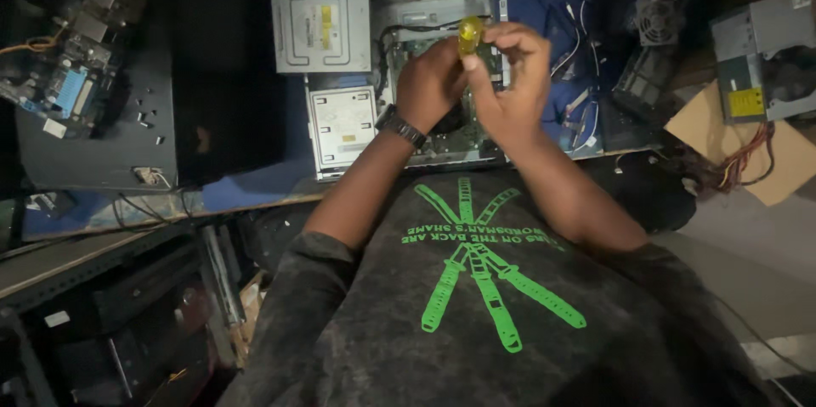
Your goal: The person uses a yellow screwdriver to remove screws from a computer case and then removes a fan from the motherboard area. The person continues to unscrew and remove components from the open computer case.
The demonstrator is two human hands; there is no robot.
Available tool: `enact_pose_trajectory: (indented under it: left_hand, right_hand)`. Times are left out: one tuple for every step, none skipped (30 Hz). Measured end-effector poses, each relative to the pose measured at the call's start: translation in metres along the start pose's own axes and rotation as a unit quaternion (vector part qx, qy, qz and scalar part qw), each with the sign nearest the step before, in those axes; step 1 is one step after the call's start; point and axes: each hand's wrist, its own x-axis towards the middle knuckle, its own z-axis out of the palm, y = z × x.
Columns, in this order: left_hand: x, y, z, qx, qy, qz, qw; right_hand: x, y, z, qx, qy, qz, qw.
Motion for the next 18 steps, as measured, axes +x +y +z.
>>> enact_pose_trajectory:
  left_hand:
    - [0.000,0.000,0.000,0.005,0.005,0.014,1.000]
    - [-0.001,0.000,0.000,0.010,-0.006,-0.005,1.000]
    - [-0.002,0.001,0.002,0.016,-0.017,-0.023,0.999]
    - [-0.003,0.002,0.004,0.021,-0.029,-0.041,0.999]
    - [-0.005,0.002,0.006,0.016,-0.034,-0.027,0.999]
    - [-0.007,0.002,0.007,0.010,-0.039,-0.014,0.999]
    - [-0.008,0.002,0.008,0.004,-0.044,0.001,0.999]
    - [-0.009,0.002,0.009,-0.036,-0.058,0.022,0.997]
    - [-0.010,0.001,0.008,-0.077,-0.073,0.042,0.994]
    - [-0.011,0.000,0.007,-0.117,-0.086,0.063,0.987]
    - [-0.012,0.000,0.006,-0.103,-0.100,0.050,0.988]
    - [-0.014,-0.001,0.004,-0.089,-0.114,0.036,0.989]
    - [-0.015,0.000,0.003,-0.075,-0.128,0.021,0.989]
    - [-0.016,0.000,0.001,-0.066,-0.123,0.019,0.990]
    - [-0.016,0.001,0.000,-0.058,-0.118,0.015,0.991]
    - [-0.017,0.002,-0.001,-0.049,-0.113,0.013,0.992]
    - [-0.016,0.004,-0.001,-0.058,-0.111,0.011,0.992]
    - [-0.015,0.006,-0.001,-0.067,-0.109,0.008,0.992]
  right_hand:
    - [0.002,-0.004,-0.004,-0.060,-0.007,-0.020,0.998]
    - [0.004,-0.007,-0.008,-0.118,-0.015,-0.041,0.992]
    - [0.007,-0.009,-0.013,-0.165,-0.038,-0.067,0.983]
    - [0.011,-0.012,-0.019,-0.211,-0.060,-0.093,0.971]
    - [0.014,-0.016,-0.023,-0.256,-0.081,-0.117,0.956]
    - [0.017,-0.021,-0.028,-0.262,-0.096,-0.108,0.954]
    - [0.020,-0.027,-0.031,-0.268,-0.110,-0.100,0.952]
    - [0.024,-0.034,-0.035,-0.273,-0.124,-0.091,0.950]
    - [0.028,-0.042,-0.038,-0.289,-0.160,-0.082,0.940]
    - [0.034,-0.051,-0.042,-0.304,-0.195,-0.074,0.930]
    - [0.039,-0.060,-0.046,-0.319,-0.230,-0.066,0.917]
    - [0.042,-0.069,-0.049,-0.317,-0.248,-0.064,0.913]
    - [0.044,-0.078,-0.051,-0.315,-0.267,-0.062,0.909]
    - [0.045,-0.085,-0.051,-0.313,-0.285,-0.060,0.904]
    - [0.045,-0.090,-0.050,-0.336,-0.295,-0.066,0.892]
    - [0.044,-0.092,-0.047,-0.359,-0.305,-0.073,0.879]
    - [0.043,-0.093,-0.044,-0.382,-0.316,-0.080,0.865]
    - [0.042,-0.092,-0.041,-0.386,-0.312,-0.051,0.867]
